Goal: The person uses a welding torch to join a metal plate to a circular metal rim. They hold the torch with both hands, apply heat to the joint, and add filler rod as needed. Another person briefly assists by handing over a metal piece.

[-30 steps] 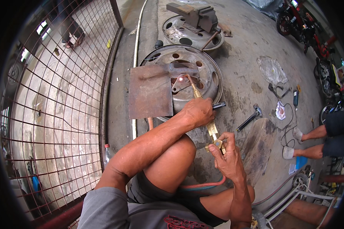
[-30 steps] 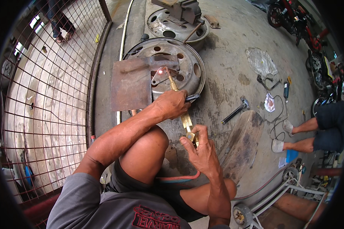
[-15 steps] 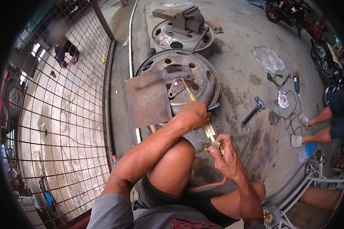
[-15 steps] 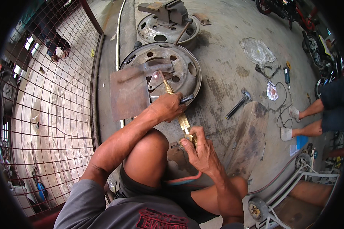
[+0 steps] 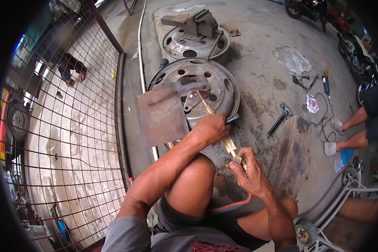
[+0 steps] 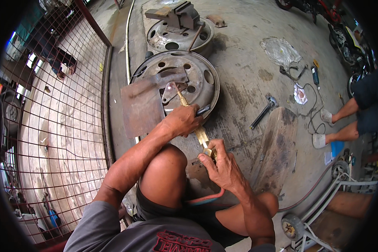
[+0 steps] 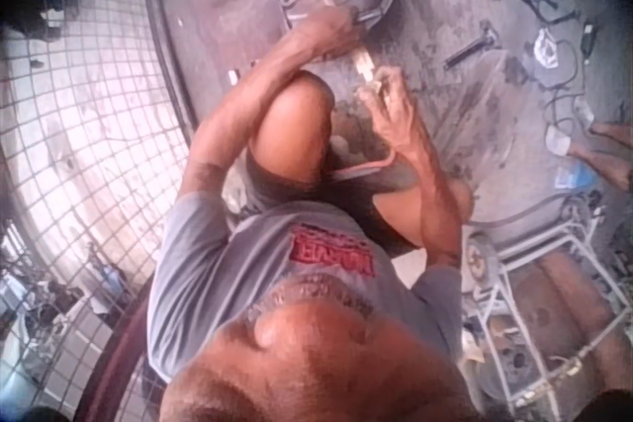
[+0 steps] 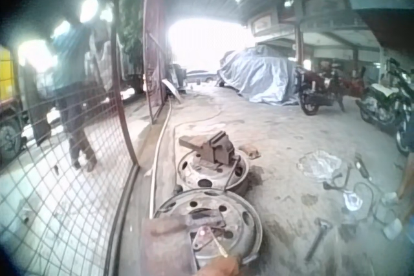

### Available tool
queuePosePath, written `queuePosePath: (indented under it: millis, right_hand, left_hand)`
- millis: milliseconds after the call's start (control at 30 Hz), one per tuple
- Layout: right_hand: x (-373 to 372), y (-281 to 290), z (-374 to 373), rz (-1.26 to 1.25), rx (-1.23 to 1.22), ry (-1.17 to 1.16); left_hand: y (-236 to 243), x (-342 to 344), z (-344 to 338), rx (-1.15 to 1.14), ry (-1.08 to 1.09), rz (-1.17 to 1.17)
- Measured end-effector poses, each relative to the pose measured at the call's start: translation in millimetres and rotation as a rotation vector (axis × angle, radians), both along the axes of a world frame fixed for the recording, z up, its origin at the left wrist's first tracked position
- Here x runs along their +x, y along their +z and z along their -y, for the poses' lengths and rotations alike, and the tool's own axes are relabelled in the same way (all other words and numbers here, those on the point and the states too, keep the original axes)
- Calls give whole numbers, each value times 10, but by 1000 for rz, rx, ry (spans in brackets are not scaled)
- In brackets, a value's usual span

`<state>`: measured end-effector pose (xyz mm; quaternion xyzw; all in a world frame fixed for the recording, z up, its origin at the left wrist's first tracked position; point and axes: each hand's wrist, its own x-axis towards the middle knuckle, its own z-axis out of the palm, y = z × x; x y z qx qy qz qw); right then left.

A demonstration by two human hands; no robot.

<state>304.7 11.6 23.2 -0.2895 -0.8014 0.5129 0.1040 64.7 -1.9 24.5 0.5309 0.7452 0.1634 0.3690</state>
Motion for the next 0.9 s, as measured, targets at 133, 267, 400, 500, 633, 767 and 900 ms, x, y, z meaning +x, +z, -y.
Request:
queuePosePath:
  millis: [133,267,400,500,633,767,900]
  right_hand:
    - [3,-24,8,-8,-9,0]
    - [11,-25,12,-16,-11,-4]
    - [9,-20,7,-8,-13,6]
    - [16,-36,8,-34,-16,10]
    - [27,-50,9,-44,2,5]
    - [9,-27,20,-27,-11,2]
    - [19,-4,14,-28,-52,-11]
  left_hand:
    - [1,-1,14,2,2,-2]
    - [22,5,9,-1,-1,-12]
    - [-9,-7,23,15,-14,-35]
    - [12,13,28,8,-1,-39]
    - [3,22,14,12,-5,-39]
    - [-80,-12,38,67,-40,-101]
    - [-38,23,17,53,-23,-113]
